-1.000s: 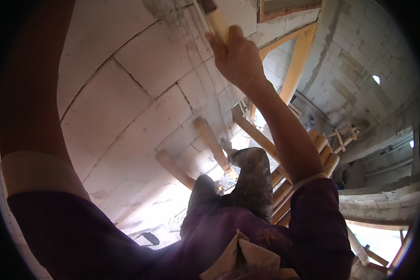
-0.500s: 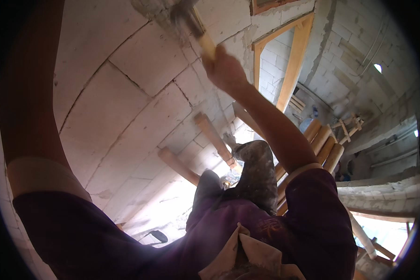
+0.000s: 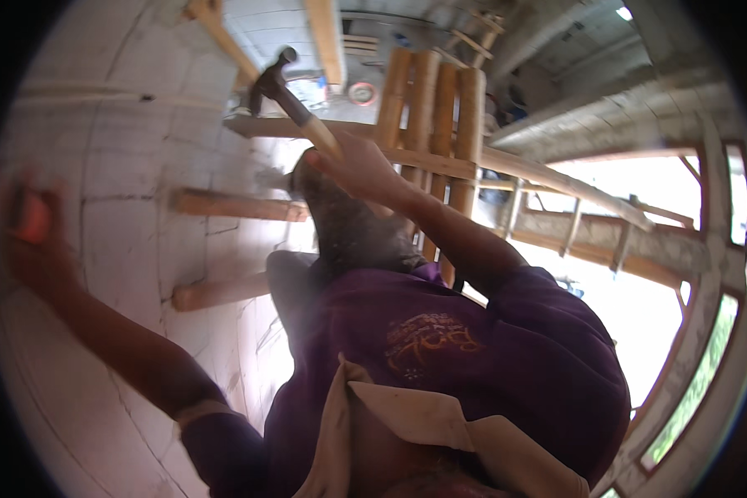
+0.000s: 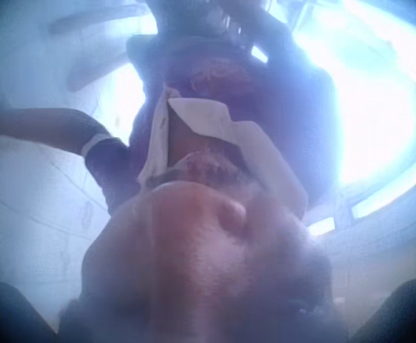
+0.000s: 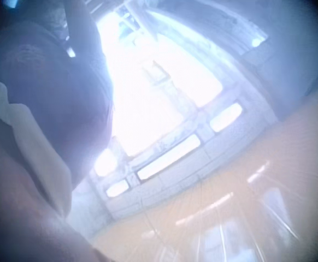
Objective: The person is installing electrical conduit on a wall. They use a hammer to drive nails into the wall to secure the conduit in place.
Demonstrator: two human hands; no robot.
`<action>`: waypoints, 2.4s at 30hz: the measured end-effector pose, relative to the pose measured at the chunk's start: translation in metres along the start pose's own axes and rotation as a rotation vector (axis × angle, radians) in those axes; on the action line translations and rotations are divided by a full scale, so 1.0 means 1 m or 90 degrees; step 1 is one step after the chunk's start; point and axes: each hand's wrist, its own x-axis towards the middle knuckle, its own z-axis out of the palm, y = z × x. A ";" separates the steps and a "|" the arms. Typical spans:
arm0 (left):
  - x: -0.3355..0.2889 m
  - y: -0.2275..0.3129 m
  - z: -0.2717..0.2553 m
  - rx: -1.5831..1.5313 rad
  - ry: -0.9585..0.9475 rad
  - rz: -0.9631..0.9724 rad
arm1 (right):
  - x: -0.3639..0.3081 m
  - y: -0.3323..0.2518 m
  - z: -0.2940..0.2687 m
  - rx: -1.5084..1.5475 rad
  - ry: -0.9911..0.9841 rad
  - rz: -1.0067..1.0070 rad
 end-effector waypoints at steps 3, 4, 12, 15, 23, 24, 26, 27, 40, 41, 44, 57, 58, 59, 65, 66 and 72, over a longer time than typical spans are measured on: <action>-0.141 0.047 0.092 -0.317 -0.234 -0.286 | -0.044 0.083 -0.018 -0.008 0.050 0.166; -0.187 0.055 0.115 -0.386 -0.236 -0.288 | -0.057 0.081 -0.039 0.013 0.057 0.300; -0.304 0.109 0.134 -0.474 -0.566 -0.492 | -0.045 0.238 -0.093 -0.014 0.091 0.299; -0.321 0.103 0.127 -0.459 -0.579 -0.505 | -0.022 0.278 -0.096 -0.171 0.019 0.232; -0.364 0.075 0.103 -0.409 -0.584 -0.554 | 0.018 0.277 -0.096 -0.351 -0.018 0.312; -0.363 0.072 0.108 -0.416 -0.571 -0.556 | 0.015 0.279 -0.099 -0.349 -0.021 0.324; -0.378 0.073 0.104 -0.419 -0.535 -0.587 | 0.016 0.266 -0.106 -0.385 -0.016 0.328; -0.381 0.074 0.103 -0.416 -0.563 -0.589 | 0.014 0.264 -0.107 -0.401 -0.015 0.332; -0.414 0.093 0.094 -0.288 -0.752 -0.500 | -0.060 0.248 -0.042 -0.424 0.030 0.305; -0.417 0.095 0.093 -0.311 -0.755 -0.523 | -0.068 0.248 -0.029 -0.419 -0.013 0.336; -0.439 0.092 0.091 -0.362 -0.735 -0.522 | -0.086 0.243 -0.006 -0.372 -0.084 0.414; -0.468 0.090 0.099 -0.402 -0.691 -0.532 | -0.093 0.245 0.025 -0.301 0.030 0.392; -0.466 0.093 0.098 -0.408 -0.690 -0.562 | -0.094 0.243 0.028 -0.326 0.055 0.368; -0.467 0.095 0.096 -0.403 -0.679 -0.562 | -0.095 0.240 0.030 -0.351 0.079 0.344; -0.455 0.100 0.080 -0.379 -0.638 -0.577 | -0.097 0.228 0.013 -0.258 0.003 0.426; -0.457 0.100 0.077 -0.380 -0.634 -0.576 | -0.097 0.221 0.008 -0.227 -0.016 0.449; -0.457 0.097 0.083 -0.358 -0.612 -0.590 | -0.082 0.228 0.025 -0.123 0.000 0.531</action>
